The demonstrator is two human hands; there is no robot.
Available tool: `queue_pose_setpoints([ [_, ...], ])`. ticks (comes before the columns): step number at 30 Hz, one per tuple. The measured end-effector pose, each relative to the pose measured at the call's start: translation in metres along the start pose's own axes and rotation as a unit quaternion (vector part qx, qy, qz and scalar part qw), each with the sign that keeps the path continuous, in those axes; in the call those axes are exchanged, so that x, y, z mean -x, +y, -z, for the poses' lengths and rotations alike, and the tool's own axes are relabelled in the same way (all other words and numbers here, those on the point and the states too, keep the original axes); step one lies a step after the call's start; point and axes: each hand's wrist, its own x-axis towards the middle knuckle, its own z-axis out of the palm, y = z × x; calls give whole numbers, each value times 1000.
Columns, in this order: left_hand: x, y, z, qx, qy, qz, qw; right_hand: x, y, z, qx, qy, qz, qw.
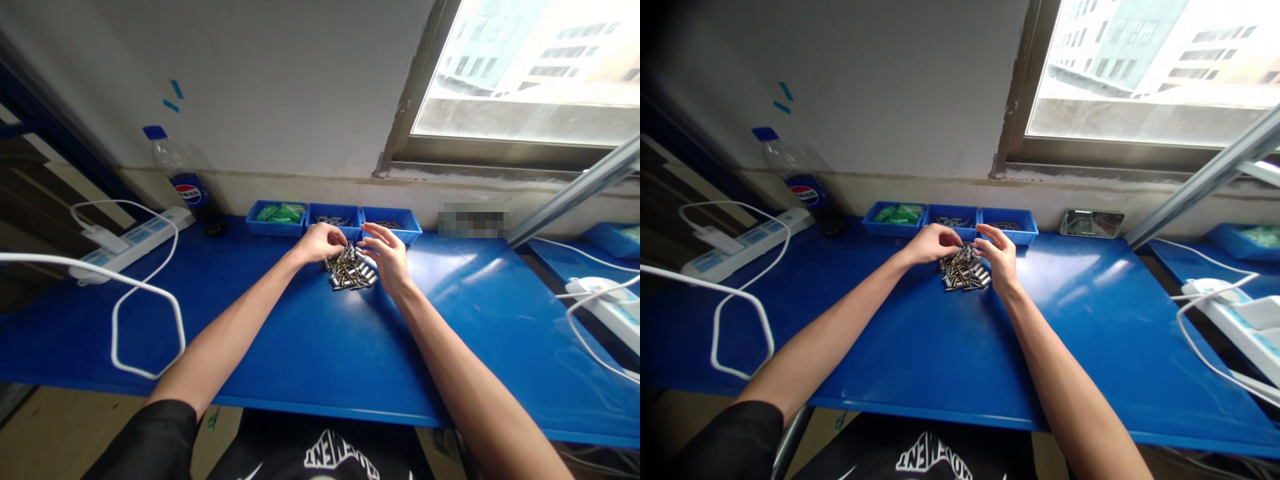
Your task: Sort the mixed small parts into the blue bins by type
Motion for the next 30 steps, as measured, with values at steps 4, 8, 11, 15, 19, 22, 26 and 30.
queue_pose_setpoints([
  [4,-4,1,6,45,26,-2,999,0,0,0,0,-7,-5,1000],
  [8,-3,13,15,113,44,-1,993,0,0,-2,32,-2,8,999],
  [11,-1,22,20,177,37,2,984,2,-1,-4,67,-4,21,998],
  [15,0,27,21,198,29,-8,980,3,-2,-6,36,-35,1,999],
  [19,1,28,22,183,13,-31,983,3,-3,-8,-17,-35,-32,999],
  [22,1,27,22,167,4,-47,985,2,-2,-9,-32,-24,-42,998],
  [26,0,20,19,101,8,-53,993,-1,-1,-7,-31,-15,-45,998],
  [30,0,9,13,-37,22,-29,999,-2,-3,-4,-29,17,-39,999],
])
